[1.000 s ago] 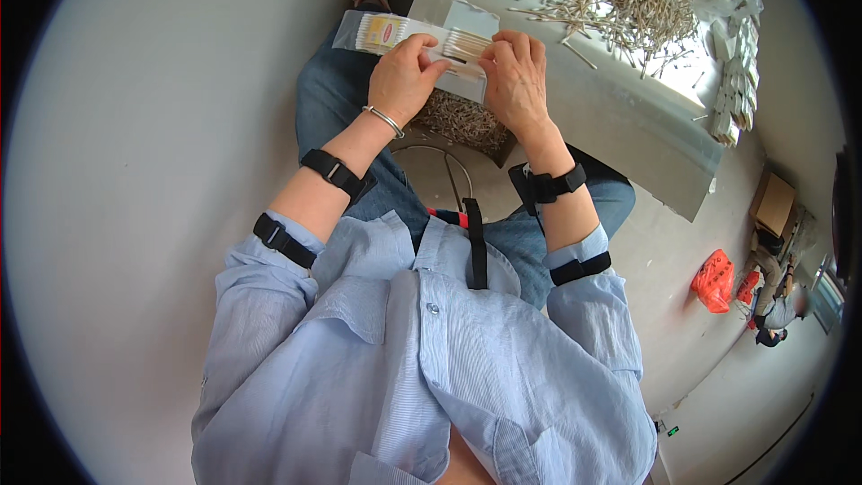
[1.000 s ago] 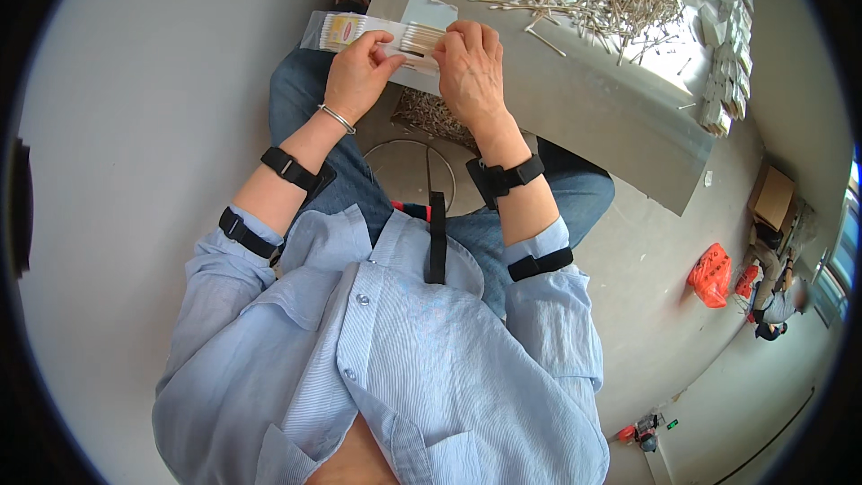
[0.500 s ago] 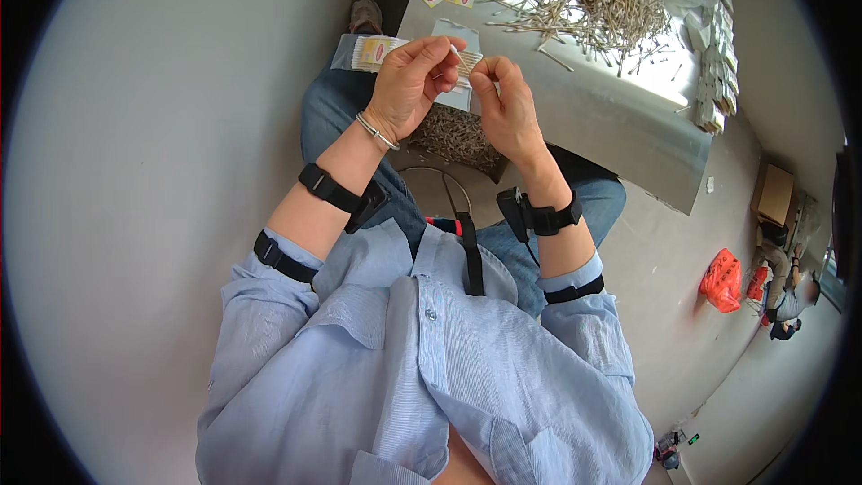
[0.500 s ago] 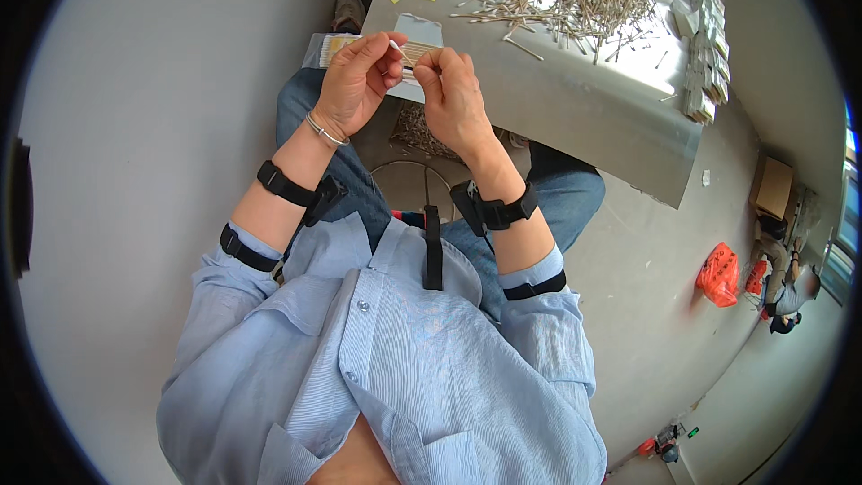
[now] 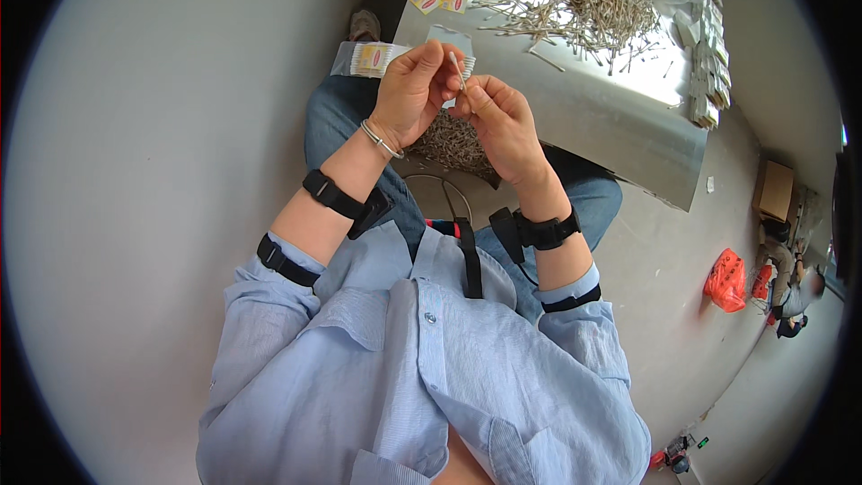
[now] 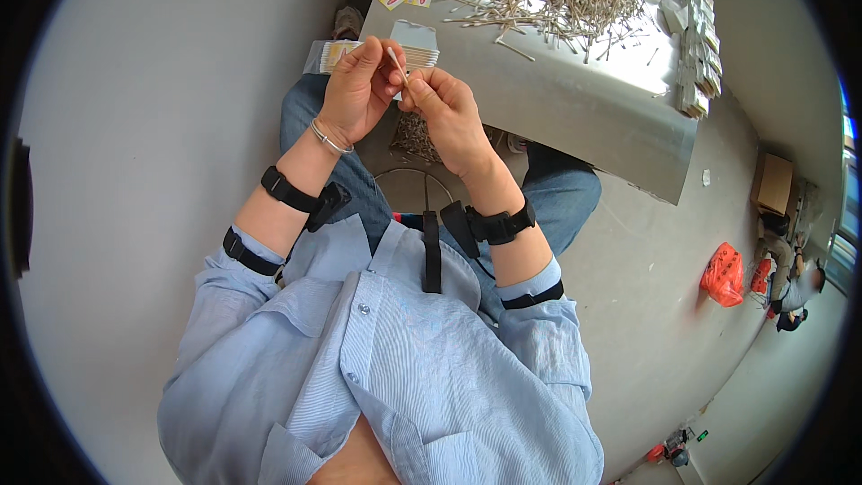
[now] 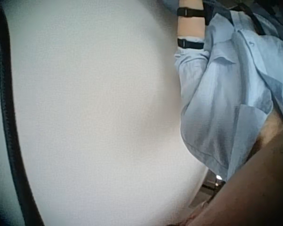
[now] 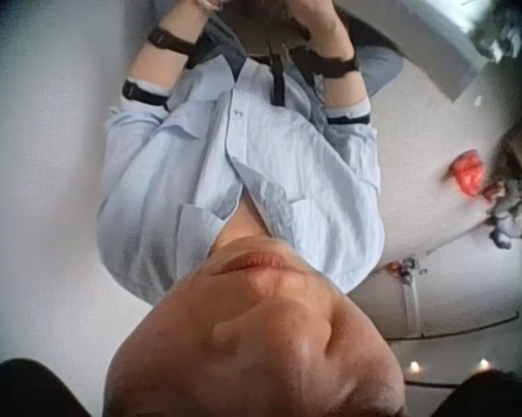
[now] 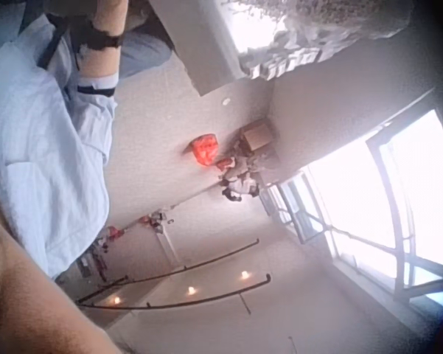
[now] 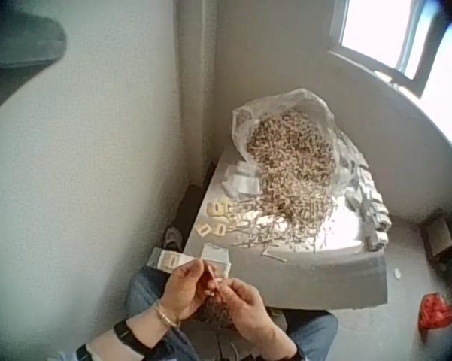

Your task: Packaging cotton swabs into a clear container or bag.

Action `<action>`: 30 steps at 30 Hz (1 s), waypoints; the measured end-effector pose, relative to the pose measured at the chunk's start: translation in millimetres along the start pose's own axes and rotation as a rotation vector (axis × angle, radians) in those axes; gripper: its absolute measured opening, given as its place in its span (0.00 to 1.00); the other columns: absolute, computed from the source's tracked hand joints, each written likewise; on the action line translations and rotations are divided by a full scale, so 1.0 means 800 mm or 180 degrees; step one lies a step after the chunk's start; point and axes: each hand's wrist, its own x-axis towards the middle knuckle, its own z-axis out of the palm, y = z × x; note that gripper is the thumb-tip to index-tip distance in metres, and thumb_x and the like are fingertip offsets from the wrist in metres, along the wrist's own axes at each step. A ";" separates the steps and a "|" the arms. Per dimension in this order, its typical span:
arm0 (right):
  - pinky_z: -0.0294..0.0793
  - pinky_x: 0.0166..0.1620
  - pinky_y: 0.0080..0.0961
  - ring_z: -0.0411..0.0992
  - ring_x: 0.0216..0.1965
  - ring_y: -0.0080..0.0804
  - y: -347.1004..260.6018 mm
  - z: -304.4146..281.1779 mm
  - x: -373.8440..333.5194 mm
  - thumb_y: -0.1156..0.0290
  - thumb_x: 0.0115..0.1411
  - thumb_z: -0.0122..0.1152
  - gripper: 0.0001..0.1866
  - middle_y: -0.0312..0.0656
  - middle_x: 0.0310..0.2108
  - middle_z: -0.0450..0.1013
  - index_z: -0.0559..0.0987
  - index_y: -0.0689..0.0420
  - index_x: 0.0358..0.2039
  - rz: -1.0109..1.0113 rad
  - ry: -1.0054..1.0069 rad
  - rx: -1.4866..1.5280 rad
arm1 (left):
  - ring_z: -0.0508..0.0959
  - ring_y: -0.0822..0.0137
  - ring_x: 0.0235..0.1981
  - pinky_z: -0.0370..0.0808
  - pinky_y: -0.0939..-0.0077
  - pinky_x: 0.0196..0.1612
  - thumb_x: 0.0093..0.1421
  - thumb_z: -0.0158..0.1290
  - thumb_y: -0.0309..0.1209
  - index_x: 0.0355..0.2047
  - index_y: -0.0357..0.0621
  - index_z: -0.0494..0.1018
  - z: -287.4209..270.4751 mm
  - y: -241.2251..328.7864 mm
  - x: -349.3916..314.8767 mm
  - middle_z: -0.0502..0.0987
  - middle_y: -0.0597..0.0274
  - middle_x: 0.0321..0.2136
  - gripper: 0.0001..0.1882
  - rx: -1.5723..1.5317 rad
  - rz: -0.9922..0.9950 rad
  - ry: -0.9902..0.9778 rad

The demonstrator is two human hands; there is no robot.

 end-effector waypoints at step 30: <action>0.67 0.42 0.32 0.68 0.38 0.35 0.089 -0.044 0.033 0.67 0.46 0.69 0.06 0.33 0.29 0.70 0.82 0.50 0.26 -0.1393 0.0536 -0.4860 | 0.75 0.66 0.36 0.75 0.74 0.41 0.49 0.64 0.28 0.49 0.46 0.72 -0.105 -0.031 -0.012 0.71 0.62 0.40 0.25 0.5137 0.0945 0.0281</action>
